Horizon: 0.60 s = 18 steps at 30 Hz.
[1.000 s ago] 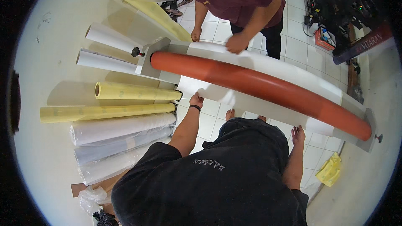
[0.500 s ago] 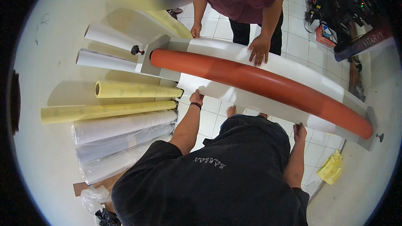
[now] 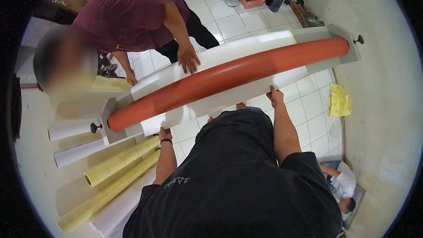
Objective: The recorder is laminating a large printed poster using a manual cold-roll laminator with the help of another person.
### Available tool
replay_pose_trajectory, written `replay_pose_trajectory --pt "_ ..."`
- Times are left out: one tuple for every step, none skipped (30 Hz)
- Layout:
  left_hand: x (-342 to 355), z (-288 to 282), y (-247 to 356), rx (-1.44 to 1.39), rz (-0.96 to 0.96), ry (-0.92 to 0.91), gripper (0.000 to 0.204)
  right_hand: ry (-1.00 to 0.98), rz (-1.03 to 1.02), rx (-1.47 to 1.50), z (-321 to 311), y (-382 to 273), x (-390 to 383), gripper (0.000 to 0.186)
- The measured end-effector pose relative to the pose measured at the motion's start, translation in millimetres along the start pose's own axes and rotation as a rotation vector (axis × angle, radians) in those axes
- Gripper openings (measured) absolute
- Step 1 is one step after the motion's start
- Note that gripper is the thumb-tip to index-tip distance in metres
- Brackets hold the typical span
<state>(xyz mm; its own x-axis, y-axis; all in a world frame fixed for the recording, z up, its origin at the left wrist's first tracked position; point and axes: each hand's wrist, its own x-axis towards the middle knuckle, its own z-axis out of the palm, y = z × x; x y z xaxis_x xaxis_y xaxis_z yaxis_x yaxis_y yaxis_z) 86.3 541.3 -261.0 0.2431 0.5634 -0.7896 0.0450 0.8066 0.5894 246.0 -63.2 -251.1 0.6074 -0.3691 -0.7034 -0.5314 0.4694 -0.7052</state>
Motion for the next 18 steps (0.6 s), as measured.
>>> replay_pose_trajectory --pt "-2.9 0.5 0.0 -0.022 0.005 0.001 0.030 -0.010 0.011 -0.025 -0.2 -2.8 -2.2 0.031" --pt "-4.8 1.8 -0.6 -0.044 0.010 0.003 0.030 -0.020 0.022 -0.051 -0.2 -4.8 -4.5 0.033" --pt "-5.7 3.8 0.0 -0.037 0.006 -0.003 0.030 -0.012 0.020 -0.046 0.6 -6.0 -6.7 0.033" --pt "-6.3 3.6 1.6 -0.009 0.020 0.001 0.030 -0.019 0.017 -0.025 3.2 -7.4 -8.6 0.033" --pt "-6.7 3.8 1.5 0.020 0.034 0.005 0.030 -0.028 0.014 -0.006 5.3 -8.6 -10.9 0.033" --pt "-7.0 4.7 -0.9 0.021 0.032 0.005 0.030 -0.025 0.014 -0.007 4.5 -10.6 -13.9 0.033" --pt "-7.1 4.4 -1.6 0.010 0.031 0.010 0.030 -0.005 0.042 0.001 4.8 -12.1 -16.8 0.033" --pt "-6.8 4.1 -2.2 -0.001 0.029 0.016 0.030 0.014 0.070 0.008 6.4 -13.2 -18.9 0.033" --pt "-6.3 3.5 -2.2 -0.012 0.029 0.023 0.029 0.009 0.073 0.004 8.4 -15.1 -20.1 0.033" --pt "-2.9 1.7 -1.2 -0.018 0.033 0.027 0.029 0.037 0.080 0.035 5.5 -17.8 -17.1 0.032" --pt "1.3 0.7 -0.1 0.003 0.030 0.009 0.029 0.064 0.087 0.066 3.1 -20.5 -13.6 0.031" --pt "5.1 -1.3 1.1 0.025 0.026 -0.007 0.029 0.080 0.069 0.047 2.3 -25.1 -7.8 0.027" --pt "6.3 -2.8 -1.5 0.022 0.025 -0.001 0.029 0.078 0.072 0.041 -5.4 -26.3 -1.7 0.027" --pt "6.2 -0.9 -2.2 0.014 0.013 -0.017 0.029 0.070 0.056 0.012 -11.2 -27.8 4.2 0.023" --pt "6.4 1.3 -3.8 0.005 0.001 -0.032 0.030 0.061 0.041 -0.016 -13.7 -25.3 9.9 0.018" --pt "6.2 -8.3 -0.8 0.003 0.021 0.036 0.030 0.105 0.026 0.014 4.1 -19.4 -0.1 0.017" --pt "7.6 -13.2 -2.5 0.059 0.056 0.015 0.031 0.112 0.007 0.000 5.7 -14.5 0.6 0.018" --pt "19.1 -22.7 1.1 0.004 -0.018 -0.121 0.033 0.103 -0.010 -0.005 3.9 -11.7 6.6 0.019"
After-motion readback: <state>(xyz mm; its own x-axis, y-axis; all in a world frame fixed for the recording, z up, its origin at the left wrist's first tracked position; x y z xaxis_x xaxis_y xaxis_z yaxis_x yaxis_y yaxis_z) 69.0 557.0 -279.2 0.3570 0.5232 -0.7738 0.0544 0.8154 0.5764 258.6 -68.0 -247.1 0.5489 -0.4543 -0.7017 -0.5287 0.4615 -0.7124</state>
